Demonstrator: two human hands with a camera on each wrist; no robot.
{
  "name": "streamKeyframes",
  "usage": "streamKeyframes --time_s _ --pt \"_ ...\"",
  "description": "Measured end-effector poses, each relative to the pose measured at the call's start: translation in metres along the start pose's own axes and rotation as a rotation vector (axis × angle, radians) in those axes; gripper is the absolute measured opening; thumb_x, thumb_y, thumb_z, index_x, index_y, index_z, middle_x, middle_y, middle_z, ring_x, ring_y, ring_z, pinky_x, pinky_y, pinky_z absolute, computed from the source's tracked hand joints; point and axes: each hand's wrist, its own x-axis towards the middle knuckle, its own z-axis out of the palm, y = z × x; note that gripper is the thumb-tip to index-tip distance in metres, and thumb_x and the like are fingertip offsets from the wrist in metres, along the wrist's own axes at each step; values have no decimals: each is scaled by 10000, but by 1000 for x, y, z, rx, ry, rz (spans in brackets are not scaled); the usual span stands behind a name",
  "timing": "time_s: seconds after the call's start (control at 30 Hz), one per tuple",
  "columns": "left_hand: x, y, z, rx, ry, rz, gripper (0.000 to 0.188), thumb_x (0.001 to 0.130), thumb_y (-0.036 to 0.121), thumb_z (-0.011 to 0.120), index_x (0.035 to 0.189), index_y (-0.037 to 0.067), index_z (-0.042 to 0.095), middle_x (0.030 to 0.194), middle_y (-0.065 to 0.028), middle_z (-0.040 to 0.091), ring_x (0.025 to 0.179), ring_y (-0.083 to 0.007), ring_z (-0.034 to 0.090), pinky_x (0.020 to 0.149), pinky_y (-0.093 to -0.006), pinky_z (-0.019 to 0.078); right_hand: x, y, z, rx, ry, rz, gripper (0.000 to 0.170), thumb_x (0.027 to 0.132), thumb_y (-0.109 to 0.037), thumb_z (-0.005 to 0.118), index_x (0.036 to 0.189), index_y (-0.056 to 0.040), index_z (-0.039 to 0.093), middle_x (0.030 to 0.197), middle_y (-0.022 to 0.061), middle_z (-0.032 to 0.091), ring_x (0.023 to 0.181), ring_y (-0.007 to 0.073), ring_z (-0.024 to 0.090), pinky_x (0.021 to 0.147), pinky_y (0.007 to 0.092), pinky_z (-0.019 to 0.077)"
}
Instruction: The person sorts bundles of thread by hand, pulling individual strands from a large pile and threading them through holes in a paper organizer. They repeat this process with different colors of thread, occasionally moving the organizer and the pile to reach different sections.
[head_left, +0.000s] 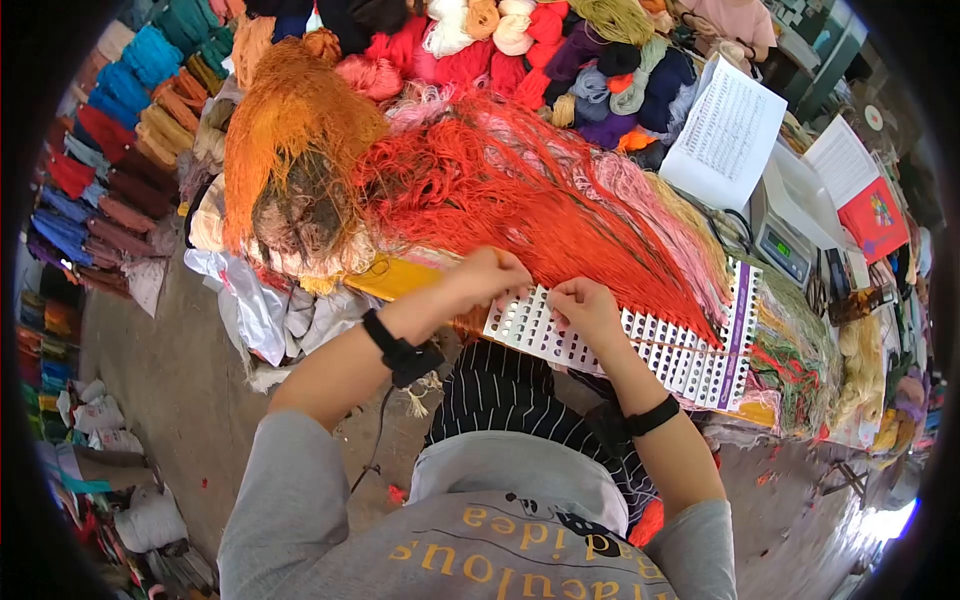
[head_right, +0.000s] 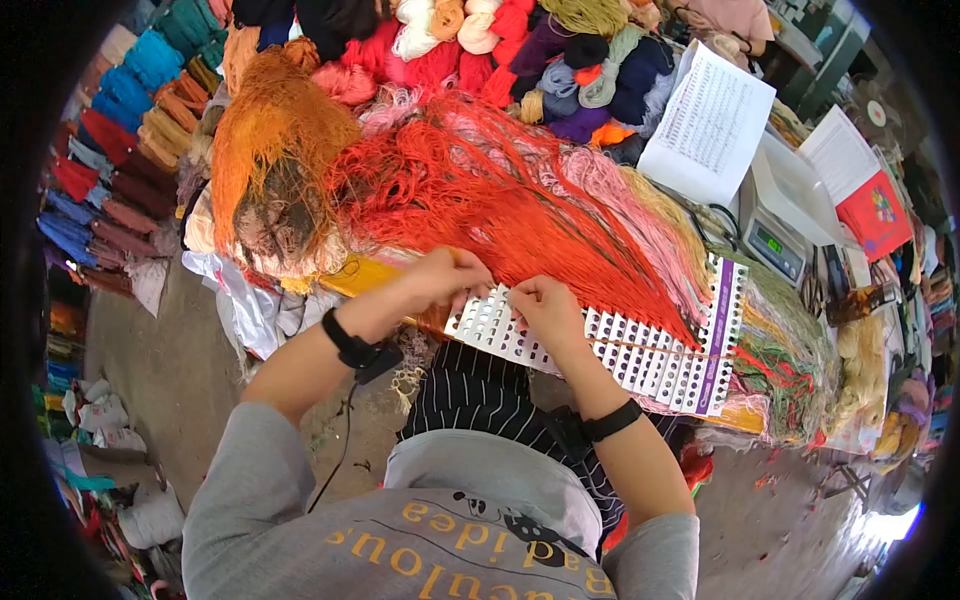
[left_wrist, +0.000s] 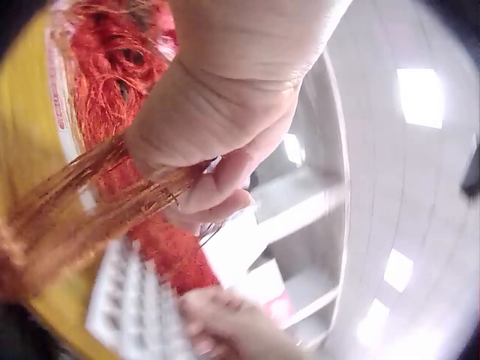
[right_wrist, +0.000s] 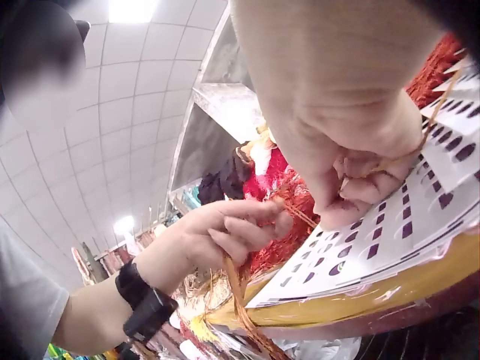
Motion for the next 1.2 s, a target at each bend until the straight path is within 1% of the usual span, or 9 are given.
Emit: streamKeyframes --time_s 0.13,0.37,0.47,0.53,0.67,0.83,0.9,1.07,1.2 --pt "-28 38 -58 -699 -330 81 208 900 188 540 1034 37 585 669 35 478 427 -22 264 344 -145 190 0 4 -3 -81 -38 -23 145 797 -112 611 827 29 632 623 50 616 509 95 567 514 234 454" --pt "-13 8 5 -194 -321 -17 350 910 197 517 1234 67 518 614 -7 575 397 -24 311 365 -184 223 -12 -17 -14 262 -148 84 136 871 -157 595 889 -24 617 711 3 600 610 58 518 540 189 379" --pt "-8 -3 17 218 -221 10 248 889 268 553 1014 67 629 594 -4 570 414 -50 405 383 -194 304 -14 -19 -14 263 -164 59 163 866 -132 602 892 29 605 719 47 612 591 81 531 557 209 436" --pt "-6 -5 -4 108 69 128 202 853 266 590 900 75 637 556 30 507 413 -56 379 386 -196 297 -9 -5 -12 187 -152 19 173 883 -153 577 884 19 595 719 47 616 586 80 536 559 212 440" --pt "-26 21 -114 -555 -36 118 112 845 148 548 861 59 614 565 41 438 433 -51 318 379 -194 265 -4 4 -9 98 -155 15 188 926 -198 505 899 -25 571 732 28 611 587 73 532 557 203 424" --pt "-48 34 -202 -802 374 275 254 915 244 490 1013 31 587 998 -63 610 502 -54 422 427 -178 337 -5 3 -10 33 -168 2 191 930 -195 491 897 -22 563 744 41 622 588 79 546 559 207 435" --pt "-56 44 -181 -27 1100 218 334 942 296 436 1130 58 576 989 -82 625 589 -81 519 488 -209 404 -6 2 -10 65 -158 3 193 927 -199 495 891 -24 567 746 43 623 595 83 554 566 200 438" --pt "-69 36 -56 -154 243 278 626 942 533 309 1261 28 496 1303 -85 490 1080 -227 514 908 -349 424 -24 -23 -1 131 -72 -61 167 900 -156 534 939 -2 585 751 43 619 602 84 549 570 216 446" --pt "-59 36 22 -573 -315 142 590 957 486 301 1314 37 439 1294 -78 480 1154 -201 476 950 -374 405 -53 -68 17 249 -86 -181 153 868 -103 574 971 7 597 775 41 617 617 81 536 567 228 446"
